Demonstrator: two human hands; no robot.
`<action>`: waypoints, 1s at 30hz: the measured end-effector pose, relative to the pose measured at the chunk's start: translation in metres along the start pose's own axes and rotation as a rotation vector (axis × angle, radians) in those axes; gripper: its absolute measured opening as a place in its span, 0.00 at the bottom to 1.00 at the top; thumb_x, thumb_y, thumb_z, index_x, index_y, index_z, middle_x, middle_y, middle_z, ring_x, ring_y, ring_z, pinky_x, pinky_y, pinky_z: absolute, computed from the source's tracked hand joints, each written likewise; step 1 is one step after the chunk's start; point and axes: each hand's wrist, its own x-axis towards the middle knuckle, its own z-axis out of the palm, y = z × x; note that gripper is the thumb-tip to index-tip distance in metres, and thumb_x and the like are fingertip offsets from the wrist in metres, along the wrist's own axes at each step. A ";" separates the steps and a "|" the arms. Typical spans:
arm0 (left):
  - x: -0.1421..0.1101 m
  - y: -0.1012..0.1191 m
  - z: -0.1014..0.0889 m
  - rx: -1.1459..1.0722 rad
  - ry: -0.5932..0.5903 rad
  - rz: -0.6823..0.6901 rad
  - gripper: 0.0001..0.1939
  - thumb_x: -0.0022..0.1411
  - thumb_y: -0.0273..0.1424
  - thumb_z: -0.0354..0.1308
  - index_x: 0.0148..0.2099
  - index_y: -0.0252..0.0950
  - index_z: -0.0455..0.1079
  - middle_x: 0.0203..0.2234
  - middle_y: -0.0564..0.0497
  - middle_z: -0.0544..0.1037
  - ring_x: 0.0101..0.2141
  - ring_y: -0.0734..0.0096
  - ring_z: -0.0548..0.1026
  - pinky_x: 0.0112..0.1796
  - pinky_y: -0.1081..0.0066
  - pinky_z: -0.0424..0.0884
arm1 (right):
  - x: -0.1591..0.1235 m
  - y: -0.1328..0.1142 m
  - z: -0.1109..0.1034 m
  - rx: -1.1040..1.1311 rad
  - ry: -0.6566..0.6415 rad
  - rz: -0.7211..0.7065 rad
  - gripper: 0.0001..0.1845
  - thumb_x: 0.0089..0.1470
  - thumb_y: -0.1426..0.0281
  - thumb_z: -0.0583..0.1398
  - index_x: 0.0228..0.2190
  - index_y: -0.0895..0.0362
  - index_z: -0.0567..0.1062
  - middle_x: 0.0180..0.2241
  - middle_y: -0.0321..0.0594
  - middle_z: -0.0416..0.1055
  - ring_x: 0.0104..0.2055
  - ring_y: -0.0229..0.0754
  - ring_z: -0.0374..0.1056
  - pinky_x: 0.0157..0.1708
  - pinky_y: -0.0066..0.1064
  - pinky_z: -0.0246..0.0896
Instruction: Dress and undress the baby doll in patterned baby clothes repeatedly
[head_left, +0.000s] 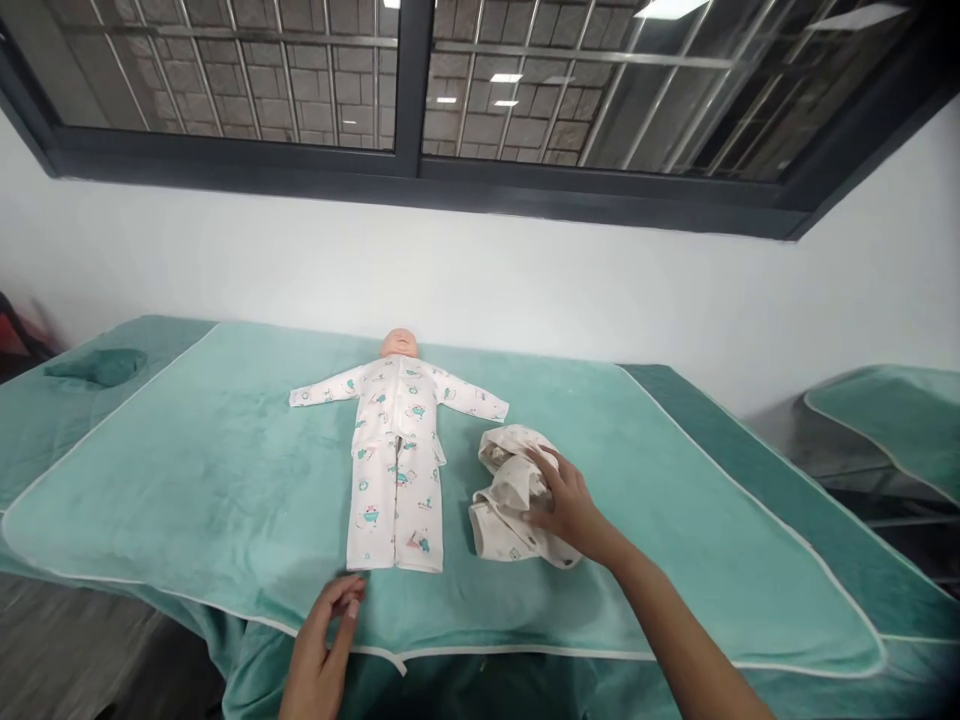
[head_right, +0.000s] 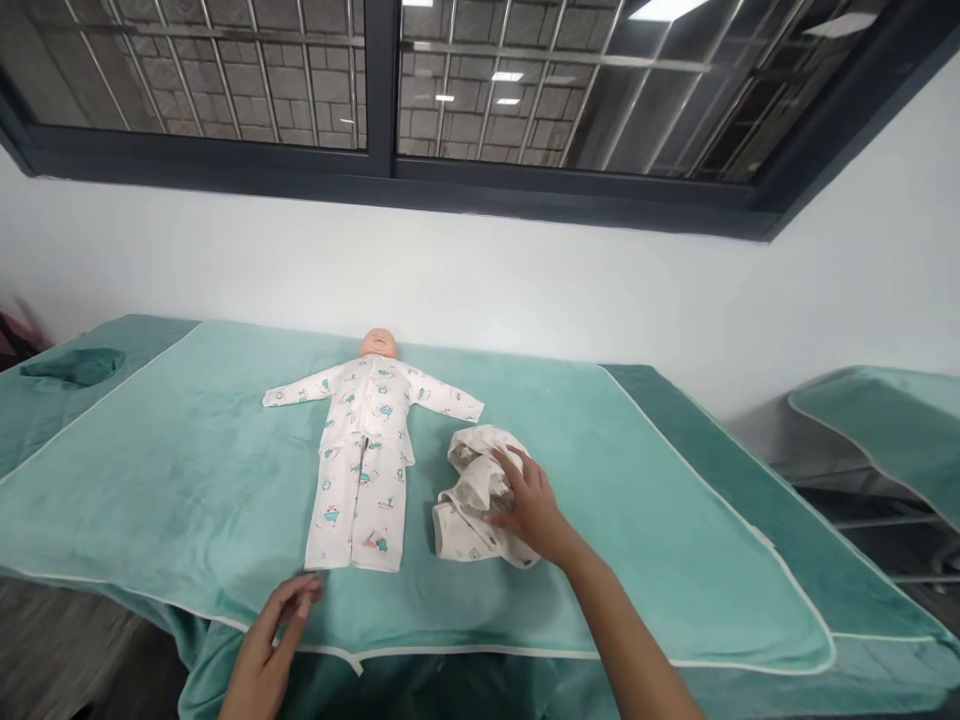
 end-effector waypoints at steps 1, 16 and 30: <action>0.000 0.000 -0.001 0.011 0.006 0.011 0.25 0.63 0.53 0.57 0.50 0.41 0.78 0.49 0.44 0.81 0.51 0.52 0.79 0.54 0.55 0.76 | -0.004 -0.004 -0.001 -0.018 -0.021 0.005 0.51 0.50 0.62 0.63 0.70 0.46 0.46 0.69 0.51 0.47 0.69 0.64 0.50 0.58 0.55 0.60; -0.002 -0.001 -0.013 0.044 0.120 0.078 0.21 0.65 0.50 0.55 0.41 0.41 0.80 0.40 0.45 0.84 0.43 0.55 0.81 0.47 0.61 0.78 | 0.048 -0.022 -0.013 -0.307 0.034 0.293 0.32 0.59 0.64 0.57 0.65 0.51 0.62 0.58 0.56 0.63 0.55 0.61 0.63 0.46 0.48 0.66; 0.300 0.151 0.041 0.161 0.161 0.690 0.15 0.68 0.27 0.48 0.47 0.36 0.76 0.45 0.46 0.79 0.49 0.64 0.76 0.53 0.63 0.71 | 0.224 -0.155 -0.021 0.284 0.072 0.152 0.16 0.66 0.62 0.51 0.49 0.55 0.71 0.51 0.46 0.71 0.46 0.45 0.71 0.42 0.34 0.63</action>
